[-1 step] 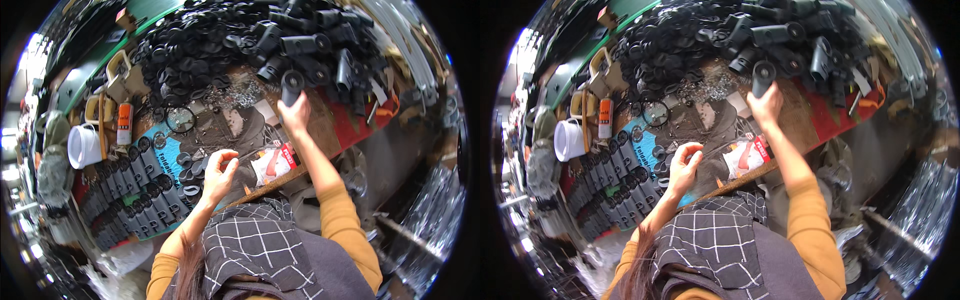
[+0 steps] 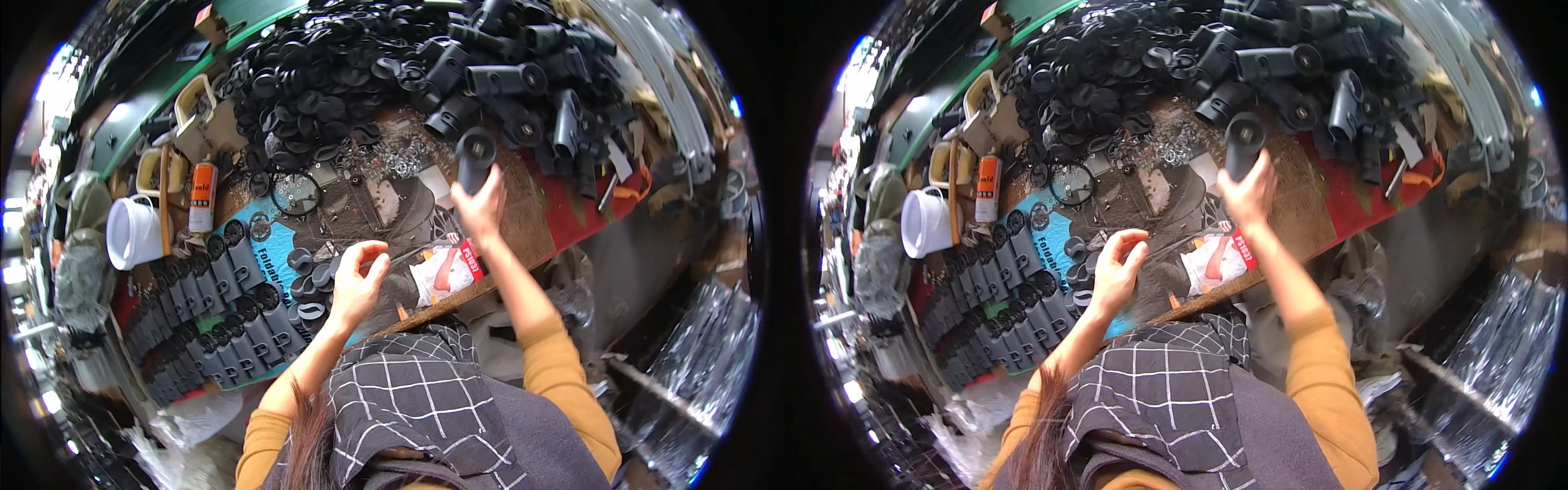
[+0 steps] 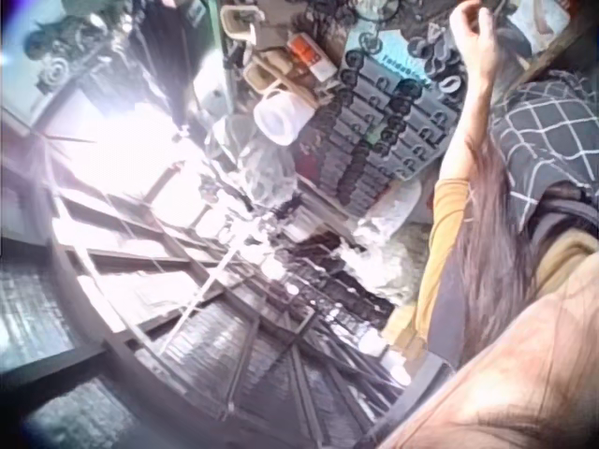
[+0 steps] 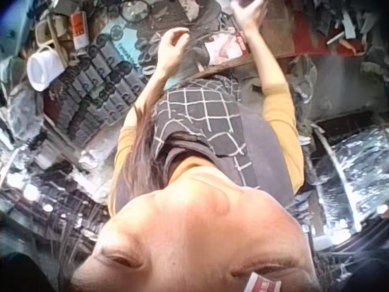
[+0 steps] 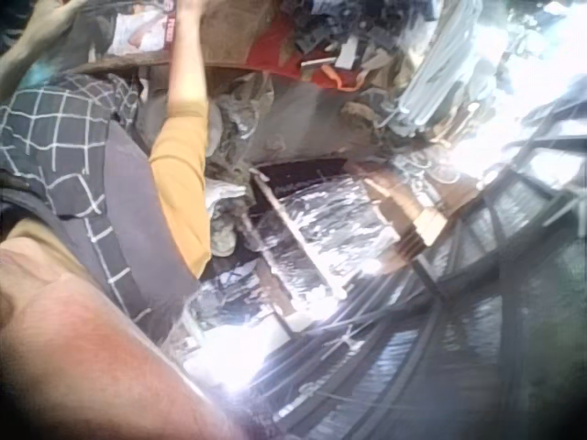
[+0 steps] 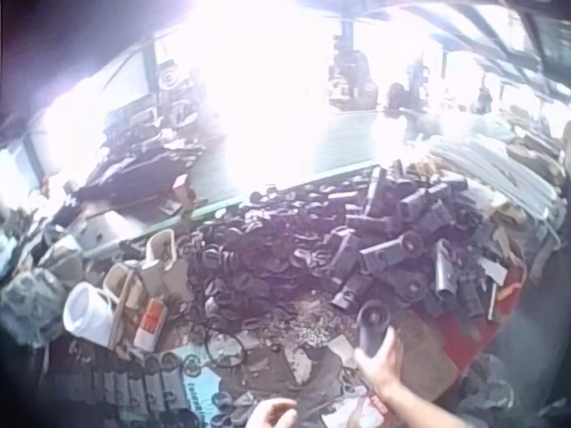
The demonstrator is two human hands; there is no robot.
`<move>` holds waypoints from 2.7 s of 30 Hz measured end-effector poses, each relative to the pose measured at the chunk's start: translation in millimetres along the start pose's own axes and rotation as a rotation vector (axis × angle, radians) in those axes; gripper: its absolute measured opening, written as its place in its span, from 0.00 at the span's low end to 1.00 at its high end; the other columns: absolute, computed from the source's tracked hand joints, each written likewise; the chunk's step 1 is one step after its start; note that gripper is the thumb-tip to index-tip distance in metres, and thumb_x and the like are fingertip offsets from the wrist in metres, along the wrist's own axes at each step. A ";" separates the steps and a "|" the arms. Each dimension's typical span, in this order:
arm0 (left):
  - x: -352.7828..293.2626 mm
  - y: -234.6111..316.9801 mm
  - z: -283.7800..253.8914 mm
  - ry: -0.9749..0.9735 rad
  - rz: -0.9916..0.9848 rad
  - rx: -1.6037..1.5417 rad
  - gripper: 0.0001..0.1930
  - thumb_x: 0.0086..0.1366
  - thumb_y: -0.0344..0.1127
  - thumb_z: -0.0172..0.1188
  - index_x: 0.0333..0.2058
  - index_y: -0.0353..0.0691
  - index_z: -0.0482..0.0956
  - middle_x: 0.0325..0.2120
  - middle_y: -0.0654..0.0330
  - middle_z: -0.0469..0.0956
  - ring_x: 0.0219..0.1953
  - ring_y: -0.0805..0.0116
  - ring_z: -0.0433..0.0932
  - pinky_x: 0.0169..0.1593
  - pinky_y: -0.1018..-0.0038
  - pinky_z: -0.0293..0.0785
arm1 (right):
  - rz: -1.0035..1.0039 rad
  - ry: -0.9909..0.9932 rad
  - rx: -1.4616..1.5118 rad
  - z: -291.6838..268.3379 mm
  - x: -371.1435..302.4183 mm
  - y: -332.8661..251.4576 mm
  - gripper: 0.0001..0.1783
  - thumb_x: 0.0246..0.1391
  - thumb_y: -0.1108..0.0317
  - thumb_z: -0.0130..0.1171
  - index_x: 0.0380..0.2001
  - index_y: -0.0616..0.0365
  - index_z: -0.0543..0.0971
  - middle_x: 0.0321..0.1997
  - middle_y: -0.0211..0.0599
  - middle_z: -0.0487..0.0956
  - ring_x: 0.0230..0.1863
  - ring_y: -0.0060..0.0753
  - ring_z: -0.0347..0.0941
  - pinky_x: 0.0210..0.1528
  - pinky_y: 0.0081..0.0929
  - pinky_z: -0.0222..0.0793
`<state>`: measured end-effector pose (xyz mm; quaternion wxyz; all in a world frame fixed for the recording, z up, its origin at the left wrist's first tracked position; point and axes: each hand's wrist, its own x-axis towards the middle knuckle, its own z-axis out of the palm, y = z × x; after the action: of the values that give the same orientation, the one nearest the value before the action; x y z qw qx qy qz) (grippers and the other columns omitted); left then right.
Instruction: The person repeatedly picks up small black plastic components and circular inserts from a cluttered workbench, fits the inserts into the components, and places the assembled units aside. The person handles items one at a time, turning them over and pressing parts together by hand.
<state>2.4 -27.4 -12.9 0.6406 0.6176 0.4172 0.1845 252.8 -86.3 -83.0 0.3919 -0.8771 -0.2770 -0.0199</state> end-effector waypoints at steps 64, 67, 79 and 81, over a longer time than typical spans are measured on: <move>-24.7 -39.0 -125.3 -0.190 -0.178 0.873 0.70 0.28 0.42 0.80 0.68 0.54 0.39 0.68 0.52 0.40 0.59 0.38 0.56 0.52 0.52 0.74 | -0.452 -1.165 -0.114 37.4 -166.5 -133.9 0.73 0.23 0.60 0.79 0.70 0.40 0.39 0.71 0.52 0.38 0.62 0.61 0.50 0.52 0.51 0.71; -48.6 -32.3 -131.0 -0.180 -0.230 0.871 0.68 0.30 0.38 0.79 0.68 0.52 0.40 0.67 0.49 0.41 0.61 0.38 0.55 0.56 0.53 0.72 | -0.527 -1.156 -0.196 45.1 -164.6 -141.0 0.72 0.22 0.64 0.78 0.70 0.38 0.42 0.71 0.51 0.37 0.60 0.60 0.53 0.50 0.48 0.72; -9.0 -74.7 -140.9 -0.026 -0.073 0.270 0.56 0.37 0.29 0.74 0.65 0.49 0.48 0.60 0.48 0.53 0.62 0.47 0.58 0.65 0.60 0.57 | -0.527 -1.478 0.125 97.5 -95.5 -164.5 0.68 0.20 0.71 0.76 0.68 0.43 0.49 0.69 0.52 0.48 0.60 0.63 0.60 0.61 0.47 0.64; -5.0 -72.7 -147.8 -0.074 -0.051 0.140 0.53 0.38 0.31 0.73 0.63 0.48 0.51 0.58 0.50 0.54 0.63 0.51 0.56 0.66 0.62 0.56 | -0.452 -1.514 0.313 98.2 -87.7 -163.8 0.67 0.21 0.71 0.76 0.68 0.50 0.49 0.67 0.52 0.50 0.65 0.57 0.56 0.64 0.43 0.61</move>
<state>-133.5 50.8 -63.7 0.6155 0.6564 0.4206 0.1158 78.6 29.4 -62.3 0.2028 -0.5103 -0.6378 0.5402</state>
